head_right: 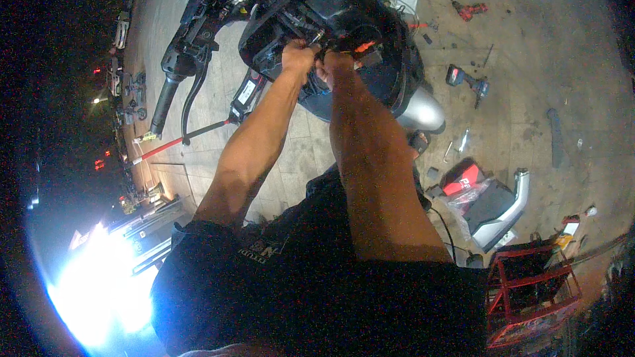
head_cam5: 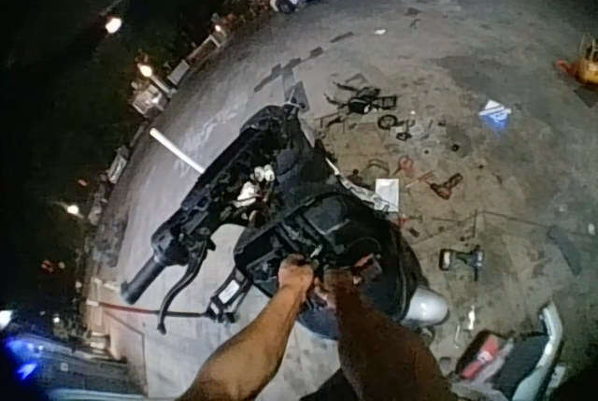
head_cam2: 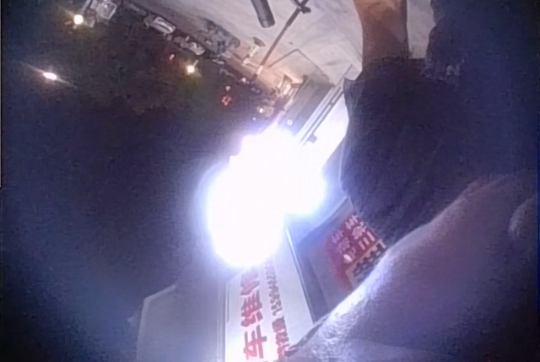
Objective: The person works on the exposed wiring under the seat of a scooter, manipulating connectors and wires with both hands. They repeatedly connect and disconnect small plugs, adjust wire positions, and occasionally step back to wipe their hands before returning to the wiring.
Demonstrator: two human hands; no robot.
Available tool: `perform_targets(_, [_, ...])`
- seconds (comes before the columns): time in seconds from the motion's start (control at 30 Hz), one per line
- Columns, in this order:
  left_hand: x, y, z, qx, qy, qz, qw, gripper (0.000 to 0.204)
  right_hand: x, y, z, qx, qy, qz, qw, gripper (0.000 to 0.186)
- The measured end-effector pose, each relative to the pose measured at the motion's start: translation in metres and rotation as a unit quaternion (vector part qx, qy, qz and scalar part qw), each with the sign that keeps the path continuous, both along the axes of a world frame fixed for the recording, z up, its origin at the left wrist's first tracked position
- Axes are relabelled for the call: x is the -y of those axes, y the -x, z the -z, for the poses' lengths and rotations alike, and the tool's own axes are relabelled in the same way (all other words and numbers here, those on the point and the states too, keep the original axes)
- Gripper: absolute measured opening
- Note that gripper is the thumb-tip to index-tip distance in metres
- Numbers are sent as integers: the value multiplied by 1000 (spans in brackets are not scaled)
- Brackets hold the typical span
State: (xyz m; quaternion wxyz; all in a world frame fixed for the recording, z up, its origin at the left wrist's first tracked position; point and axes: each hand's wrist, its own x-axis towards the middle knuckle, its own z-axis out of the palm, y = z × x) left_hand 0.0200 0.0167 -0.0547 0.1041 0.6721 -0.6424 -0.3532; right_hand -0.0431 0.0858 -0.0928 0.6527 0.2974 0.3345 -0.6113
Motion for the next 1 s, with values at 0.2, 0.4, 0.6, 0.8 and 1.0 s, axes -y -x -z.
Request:
perform_targets(0.2, [-2, 0, -4, 3, -2, 2, 1000, 47, 1, -3, 2, -25, -4, -6, 1000, 11])
perform_targets(0.4, [-6, 2, -7, -49, -23, -10, 998, 47, -4, -6, 15, -52, 138, 6, 989, 13])
perform_targets(0.6, [2, -3, 2, 18, 1, 13, 1000, 45, 0, -2, 6, -70, 15, -45, 996, 15])
perform_targets(0.8, [2, -1, 0, 4, -21, 6, 1000, 44, 1, 1, -1, -29, -11, -37, 999, 10])
perform_targets(1.0, [-9, 4, -16, -29, -30, -5, 999, 42, 3, -3, 7, -25, 9, -10, 1000, 17])
